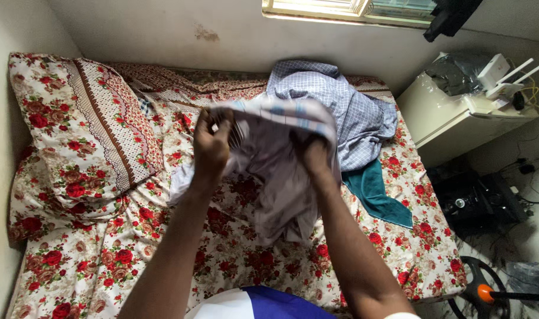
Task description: The person folds a light-colored shirt on a floral-patterned bedspread, smoothing the fabric and tucking in the sleeves.
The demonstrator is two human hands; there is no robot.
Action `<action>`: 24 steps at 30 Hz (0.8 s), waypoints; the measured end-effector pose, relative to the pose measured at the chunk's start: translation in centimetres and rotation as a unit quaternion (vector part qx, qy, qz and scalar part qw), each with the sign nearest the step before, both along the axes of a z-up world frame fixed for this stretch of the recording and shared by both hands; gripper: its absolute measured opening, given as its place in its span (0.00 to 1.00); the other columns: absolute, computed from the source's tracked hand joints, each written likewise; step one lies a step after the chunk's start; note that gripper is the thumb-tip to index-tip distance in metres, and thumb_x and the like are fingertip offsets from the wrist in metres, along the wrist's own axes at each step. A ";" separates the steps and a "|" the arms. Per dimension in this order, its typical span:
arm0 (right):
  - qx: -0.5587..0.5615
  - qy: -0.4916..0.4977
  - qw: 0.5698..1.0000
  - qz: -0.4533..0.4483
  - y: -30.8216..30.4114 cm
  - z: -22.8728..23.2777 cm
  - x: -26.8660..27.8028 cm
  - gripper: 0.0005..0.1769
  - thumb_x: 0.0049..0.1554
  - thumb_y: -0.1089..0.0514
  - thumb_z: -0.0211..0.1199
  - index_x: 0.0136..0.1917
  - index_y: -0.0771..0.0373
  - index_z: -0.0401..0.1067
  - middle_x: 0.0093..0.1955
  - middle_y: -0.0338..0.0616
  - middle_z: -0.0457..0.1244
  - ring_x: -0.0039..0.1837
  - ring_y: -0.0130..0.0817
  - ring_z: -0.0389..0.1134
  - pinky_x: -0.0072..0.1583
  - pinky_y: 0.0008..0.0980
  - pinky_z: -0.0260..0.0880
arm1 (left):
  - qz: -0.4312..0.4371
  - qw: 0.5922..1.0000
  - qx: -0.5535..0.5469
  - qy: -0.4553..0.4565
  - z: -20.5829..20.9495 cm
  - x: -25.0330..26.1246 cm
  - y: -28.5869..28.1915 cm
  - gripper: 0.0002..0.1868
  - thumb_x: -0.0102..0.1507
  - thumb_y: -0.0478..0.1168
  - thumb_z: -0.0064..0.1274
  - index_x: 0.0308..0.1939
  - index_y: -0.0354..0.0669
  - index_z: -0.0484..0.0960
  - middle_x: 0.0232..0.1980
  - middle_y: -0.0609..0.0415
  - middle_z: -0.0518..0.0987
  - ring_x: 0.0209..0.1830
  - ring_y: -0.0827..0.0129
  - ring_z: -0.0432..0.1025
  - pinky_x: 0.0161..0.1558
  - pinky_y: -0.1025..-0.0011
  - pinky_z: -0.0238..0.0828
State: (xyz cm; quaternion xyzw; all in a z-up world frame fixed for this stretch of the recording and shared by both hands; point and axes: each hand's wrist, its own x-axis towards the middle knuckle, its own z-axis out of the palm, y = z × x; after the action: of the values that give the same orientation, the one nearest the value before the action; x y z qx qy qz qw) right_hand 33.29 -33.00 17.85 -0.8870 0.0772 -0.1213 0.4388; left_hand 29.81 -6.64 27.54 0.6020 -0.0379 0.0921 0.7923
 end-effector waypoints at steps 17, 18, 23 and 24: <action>0.254 0.128 0.936 0.207 7.8 -7.2 -5.4 0.20 0.67 0.50 0.47 0.64 0.65 0.65 0.51 0.46 0.67 0.47 0.29 0.69 0.47 0.25 0.77 | -0.150 0.966 0.006 0.211 -8.2 -0.1 -3.1 0.23 0.69 0.46 0.46 0.65 0.38 0.75 0.53 0.45 0.84 0.47 0.66 0.80 0.52 0.70 0.79; 0.314 0.145 0.916 0.202 6.6 -7.9 -5.5 0.20 0.67 0.50 0.46 0.63 0.65 0.66 0.52 0.46 0.67 0.47 0.28 0.69 0.48 0.24 0.77 | -0.124 0.965 0.027 0.230 -9.7 0.1 -2.5 0.25 0.68 0.45 0.48 0.68 0.41 0.72 0.54 0.42 0.82 0.46 0.62 0.79 0.51 0.64 0.80; 0.337 0.163 0.919 0.124 2.8 -7.0 -6.1 0.18 0.66 0.56 0.47 0.63 0.67 0.68 0.44 0.49 0.62 0.37 0.30 0.60 0.34 0.27 0.65 | 0.027 0.943 0.314 0.112 -17.2 1.4 -0.3 0.35 0.61 0.43 0.61 0.71 0.41 0.71 0.62 0.45 0.80 0.60 0.58 0.78 0.63 0.59 0.76; 0.337 0.154 0.922 0.110 2.7 -5.9 -6.3 0.19 0.67 0.54 0.47 0.64 0.65 0.70 0.43 0.47 0.60 0.36 0.28 0.58 0.33 0.27 0.63 | 0.012 0.938 0.323 0.124 -18.0 1.2 -0.2 0.38 0.58 0.43 0.62 0.72 0.42 0.69 0.66 0.45 0.76 0.63 0.57 0.76 0.63 0.57 0.75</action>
State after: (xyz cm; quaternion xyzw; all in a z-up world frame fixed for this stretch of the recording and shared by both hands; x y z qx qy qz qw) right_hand 26.94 -30.31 11.92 -0.6974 0.0820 0.0988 0.7051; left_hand 31.00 -6.84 9.54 0.8324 0.0401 0.0092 0.5527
